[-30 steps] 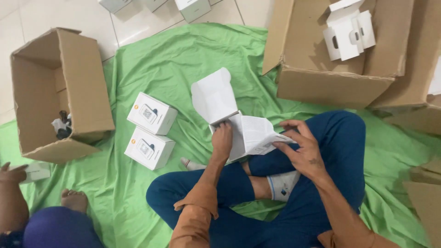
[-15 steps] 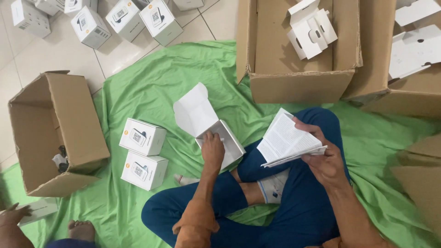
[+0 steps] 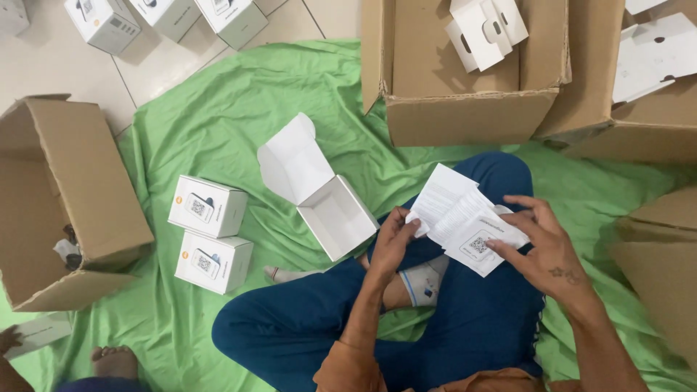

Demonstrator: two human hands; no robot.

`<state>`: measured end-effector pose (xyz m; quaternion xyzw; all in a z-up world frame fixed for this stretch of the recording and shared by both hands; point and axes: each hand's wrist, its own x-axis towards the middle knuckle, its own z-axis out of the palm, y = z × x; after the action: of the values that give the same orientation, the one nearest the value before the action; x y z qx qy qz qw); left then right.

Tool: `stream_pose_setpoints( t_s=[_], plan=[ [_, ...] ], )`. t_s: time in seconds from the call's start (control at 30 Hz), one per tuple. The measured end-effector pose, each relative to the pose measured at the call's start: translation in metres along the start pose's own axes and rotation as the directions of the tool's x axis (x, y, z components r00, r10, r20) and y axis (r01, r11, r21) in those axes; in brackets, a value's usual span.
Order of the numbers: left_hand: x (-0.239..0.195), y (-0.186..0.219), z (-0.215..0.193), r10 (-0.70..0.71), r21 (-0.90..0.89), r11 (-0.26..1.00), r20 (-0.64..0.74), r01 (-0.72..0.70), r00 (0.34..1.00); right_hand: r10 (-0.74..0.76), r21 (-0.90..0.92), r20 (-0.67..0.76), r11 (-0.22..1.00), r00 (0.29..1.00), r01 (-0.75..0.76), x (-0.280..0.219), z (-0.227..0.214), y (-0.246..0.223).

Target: The person unpacks small electronic device boxes from cardboard containers and organizes them into structured groups.

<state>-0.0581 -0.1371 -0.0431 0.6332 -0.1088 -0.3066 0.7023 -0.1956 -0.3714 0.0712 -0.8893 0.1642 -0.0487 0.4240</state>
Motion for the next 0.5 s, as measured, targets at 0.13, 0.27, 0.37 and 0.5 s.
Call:
stream_pose_setpoints(
  t_s=[0.13,0.27,0.37,0.5],
  plan=[
    [-0.001,0.011,0.0,-0.159,-0.17,0.97,0.109,0.176,0.981,0.169,0.021,0.028,0.985,0.985,-0.169,0.002,0.014,-0.001],
    [-0.025,0.011,0.002,-0.074,-0.174,0.979,0.202,0.11,0.977,0.342,0.391,0.129,0.845,0.931,-0.365,-0.002,0.029,0.015],
    [-0.042,0.052,0.009,-0.048,-0.132,0.988,0.254,0.084,0.966,0.049,0.468,-0.02,0.883,0.999,-0.034,0.001,0.036,0.012],
    [-0.048,0.041,0.01,-0.073,-0.218,0.964,0.341,0.155,0.937,-0.183,0.325,-0.118,0.922,0.976,0.212,0.013,0.032,-0.005]
  ],
)
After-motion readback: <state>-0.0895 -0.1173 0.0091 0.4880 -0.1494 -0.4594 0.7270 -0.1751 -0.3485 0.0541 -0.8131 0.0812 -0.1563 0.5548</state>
